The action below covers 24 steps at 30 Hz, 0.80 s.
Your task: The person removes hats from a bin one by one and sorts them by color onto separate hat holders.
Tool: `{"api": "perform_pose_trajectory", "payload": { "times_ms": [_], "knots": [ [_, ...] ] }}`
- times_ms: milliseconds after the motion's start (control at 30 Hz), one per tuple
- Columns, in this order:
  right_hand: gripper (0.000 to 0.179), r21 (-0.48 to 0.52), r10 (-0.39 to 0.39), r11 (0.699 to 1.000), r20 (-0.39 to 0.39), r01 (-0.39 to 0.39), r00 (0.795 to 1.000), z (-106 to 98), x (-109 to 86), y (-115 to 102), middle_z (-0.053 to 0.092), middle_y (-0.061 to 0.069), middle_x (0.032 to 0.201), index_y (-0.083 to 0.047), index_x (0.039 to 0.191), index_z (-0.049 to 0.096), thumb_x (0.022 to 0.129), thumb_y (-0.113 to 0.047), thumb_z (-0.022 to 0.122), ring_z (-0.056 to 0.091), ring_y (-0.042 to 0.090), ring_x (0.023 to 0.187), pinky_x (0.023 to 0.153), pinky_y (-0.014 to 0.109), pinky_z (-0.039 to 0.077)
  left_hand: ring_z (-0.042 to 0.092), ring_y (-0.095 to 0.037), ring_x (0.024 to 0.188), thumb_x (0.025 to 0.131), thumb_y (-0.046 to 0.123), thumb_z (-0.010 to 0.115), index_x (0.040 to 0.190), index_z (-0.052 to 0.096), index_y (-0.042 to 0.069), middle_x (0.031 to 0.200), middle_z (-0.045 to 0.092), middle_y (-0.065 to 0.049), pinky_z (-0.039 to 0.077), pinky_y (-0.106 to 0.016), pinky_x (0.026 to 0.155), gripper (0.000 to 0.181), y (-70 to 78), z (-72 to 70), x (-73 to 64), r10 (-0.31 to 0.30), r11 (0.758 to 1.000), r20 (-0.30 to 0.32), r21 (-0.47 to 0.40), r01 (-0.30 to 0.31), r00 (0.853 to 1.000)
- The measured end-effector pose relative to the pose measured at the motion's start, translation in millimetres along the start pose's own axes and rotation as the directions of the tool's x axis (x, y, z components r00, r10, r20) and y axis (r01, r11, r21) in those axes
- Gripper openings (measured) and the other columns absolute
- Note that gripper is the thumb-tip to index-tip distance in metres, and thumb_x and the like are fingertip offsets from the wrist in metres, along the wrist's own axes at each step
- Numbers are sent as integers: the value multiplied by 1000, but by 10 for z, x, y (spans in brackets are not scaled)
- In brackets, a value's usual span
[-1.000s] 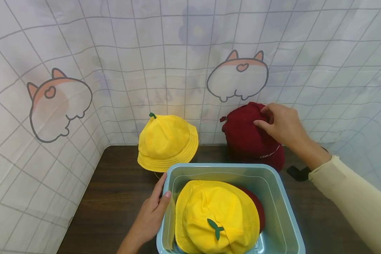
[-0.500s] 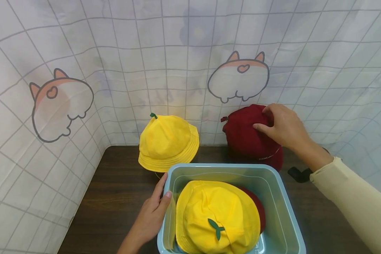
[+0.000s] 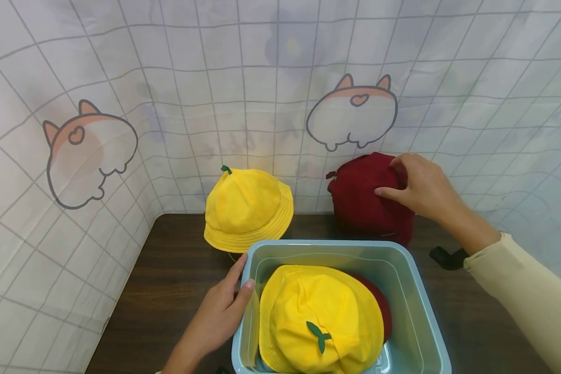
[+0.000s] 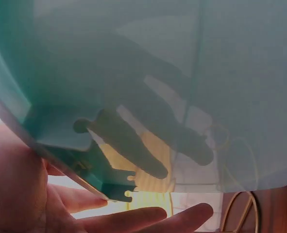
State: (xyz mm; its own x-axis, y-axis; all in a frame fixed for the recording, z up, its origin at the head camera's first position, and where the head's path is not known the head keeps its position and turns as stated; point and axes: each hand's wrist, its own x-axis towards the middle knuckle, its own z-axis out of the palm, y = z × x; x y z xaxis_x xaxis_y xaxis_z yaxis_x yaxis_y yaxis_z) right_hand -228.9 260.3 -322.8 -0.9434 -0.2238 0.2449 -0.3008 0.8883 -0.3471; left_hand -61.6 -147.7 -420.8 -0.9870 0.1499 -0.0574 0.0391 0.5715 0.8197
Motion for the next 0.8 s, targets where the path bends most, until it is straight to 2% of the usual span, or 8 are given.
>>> {"api": "perform_pose_trajectory", "payload": {
  "times_ms": [67,167,267,333,433,567,667,800],
  "knots": [
    [62,0,-2,1000,-5,2,1000,-7,-13,-2,62,21,117,0,130,54,87,-36,81,57,36,101,79,56,59,69,-5,93,107,44,50,162,26,35,141,62,-5,56,-37,89,61,13,-15,5,4,1000,2,12,-4,1000],
    [62,2,1,1000,-10,-1,1000,-23,-30,-13,62,21,116,0,130,55,87,-37,81,57,35,100,79,55,59,67,-13,112,107,45,49,163,26,30,147,58,-5,52,-47,100,62,39,-48,4,13,998,0,66,-13,1000],
    [64,9,23,1000,-13,-23,1000,-54,-49,-32,61,21,118,0,131,54,88,-41,79,56,36,100,77,55,59,58,-24,132,107,47,48,163,27,23,156,49,-5,45,-55,110,64,114,-120,-11,16,984,-13,176,-13,1000],
    [66,16,38,999,-33,-38,999,-88,-63,-43,61,22,118,0,132,54,89,-45,77,57,36,98,75,54,60,52,-29,139,107,50,46,162,29,20,160,44,-5,43,-59,111,65,209,-202,-29,34,961,-24,274,-26,999],
    [66,27,56,998,-98,-54,994,-165,-102,-50,62,23,117,0,132,55,92,-49,72,58,35,91,68,48,60,55,-33,136,107,50,45,159,38,17,157,48,-6,47,-61,104,62,397,-365,-26,106,914,-43,399,-80,993],
    [58,68,86,995,-193,-74,978,-294,-188,-25,65,21,115,-1,131,56,97,-47,65,59,32,85,58,32,50,67,-27,113,108,38,51,148,54,14,139,63,-6,56,-52,88,47,663,-612,110,226,851,-31,493,-182,974],
    [54,120,136,987,-233,-110,963,-382,-276,47,66,19,115,-2,133,55,100,-45,59,60,31,88,55,24,44,66,-22,102,107,29,53,140,61,12,127,67,-6,56,-45,84,38,848,-773,299,294,826,15,499,-262,956],
    [56,167,226,968,-244,-188,943,-470,-424,217,66,20,118,-3,136,53,102,-48,54,58,29,94,59,21,41,63,-22,101,107,24,53,134,64,8,121,68,-6,54,-43,87,33,1102,-912,577,344,819,73,465,-337,936]
  ]
}}
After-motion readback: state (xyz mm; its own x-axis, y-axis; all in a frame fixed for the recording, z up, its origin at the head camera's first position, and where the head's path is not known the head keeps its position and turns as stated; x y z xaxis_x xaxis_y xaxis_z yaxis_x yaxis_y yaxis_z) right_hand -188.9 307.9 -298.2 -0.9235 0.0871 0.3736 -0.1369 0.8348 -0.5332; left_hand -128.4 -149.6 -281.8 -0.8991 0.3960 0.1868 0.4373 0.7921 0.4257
